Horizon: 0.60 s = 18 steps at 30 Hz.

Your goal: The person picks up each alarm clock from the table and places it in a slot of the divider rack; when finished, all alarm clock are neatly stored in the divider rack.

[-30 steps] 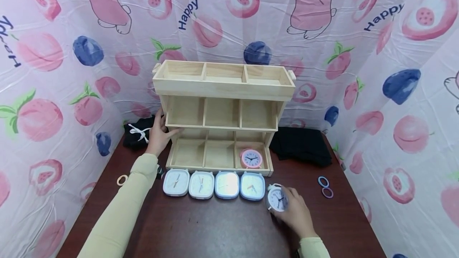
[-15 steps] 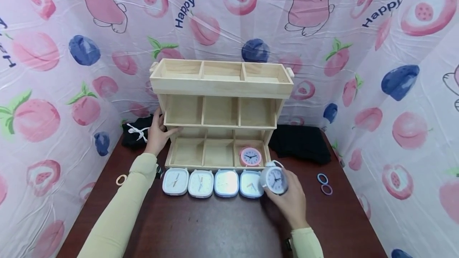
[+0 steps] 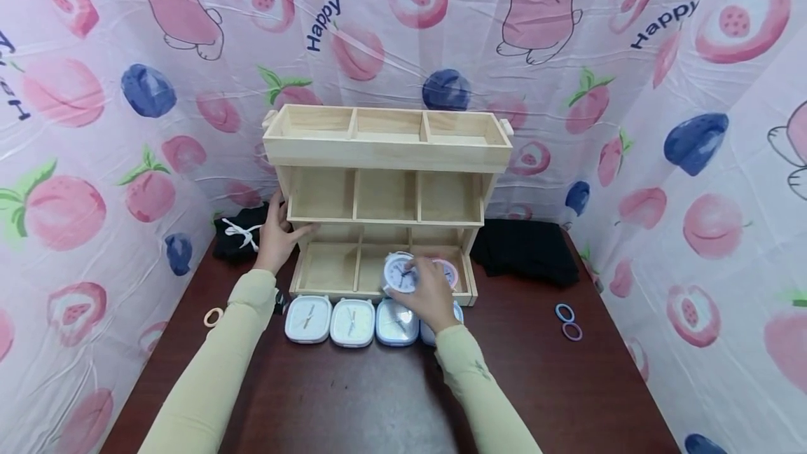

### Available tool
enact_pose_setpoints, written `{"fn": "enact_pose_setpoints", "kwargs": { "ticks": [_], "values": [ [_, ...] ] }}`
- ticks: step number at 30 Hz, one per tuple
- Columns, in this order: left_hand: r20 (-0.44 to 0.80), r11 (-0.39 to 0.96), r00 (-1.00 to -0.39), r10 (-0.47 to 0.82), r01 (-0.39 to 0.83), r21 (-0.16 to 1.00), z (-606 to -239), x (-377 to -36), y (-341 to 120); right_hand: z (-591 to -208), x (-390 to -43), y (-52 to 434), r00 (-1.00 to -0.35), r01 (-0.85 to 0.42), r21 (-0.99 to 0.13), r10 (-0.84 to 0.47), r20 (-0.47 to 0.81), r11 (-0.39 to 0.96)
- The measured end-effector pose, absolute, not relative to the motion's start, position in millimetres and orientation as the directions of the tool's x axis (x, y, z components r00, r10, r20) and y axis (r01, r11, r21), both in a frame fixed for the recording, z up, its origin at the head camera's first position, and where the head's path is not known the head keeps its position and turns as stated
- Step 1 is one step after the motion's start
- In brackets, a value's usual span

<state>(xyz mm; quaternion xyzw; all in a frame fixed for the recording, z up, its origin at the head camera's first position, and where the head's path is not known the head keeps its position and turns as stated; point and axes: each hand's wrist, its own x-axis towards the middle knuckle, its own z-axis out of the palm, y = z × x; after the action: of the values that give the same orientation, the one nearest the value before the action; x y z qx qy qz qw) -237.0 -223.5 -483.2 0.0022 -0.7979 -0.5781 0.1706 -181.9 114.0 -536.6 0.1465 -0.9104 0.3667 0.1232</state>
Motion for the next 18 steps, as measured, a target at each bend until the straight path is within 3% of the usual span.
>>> {"fn": "enact_pose_setpoints", "kwargs": {
  "ticks": [6,13,18],
  "values": [
    [0.269,0.321,-0.943,-0.198,0.197,0.926,-483.4,-238.0,-224.2,-542.9,-207.1,81.7,-0.954,-0.285,-0.612,-0.158,0.254,0.738],
    [0.261,0.309,-0.946,-0.193,0.193,0.931,-481.9,-237.1,-223.7,-550.6,-223.1,63.1,-0.933,-0.338,-0.506,-0.213,0.29,0.794],
    [0.255,0.305,-0.948,-0.192,0.189,0.933,-480.3,-235.2,-222.7,-555.4,-224.0,57.7,-0.943,-0.324,-0.481,-0.24,0.229,0.815]
  ]
}}
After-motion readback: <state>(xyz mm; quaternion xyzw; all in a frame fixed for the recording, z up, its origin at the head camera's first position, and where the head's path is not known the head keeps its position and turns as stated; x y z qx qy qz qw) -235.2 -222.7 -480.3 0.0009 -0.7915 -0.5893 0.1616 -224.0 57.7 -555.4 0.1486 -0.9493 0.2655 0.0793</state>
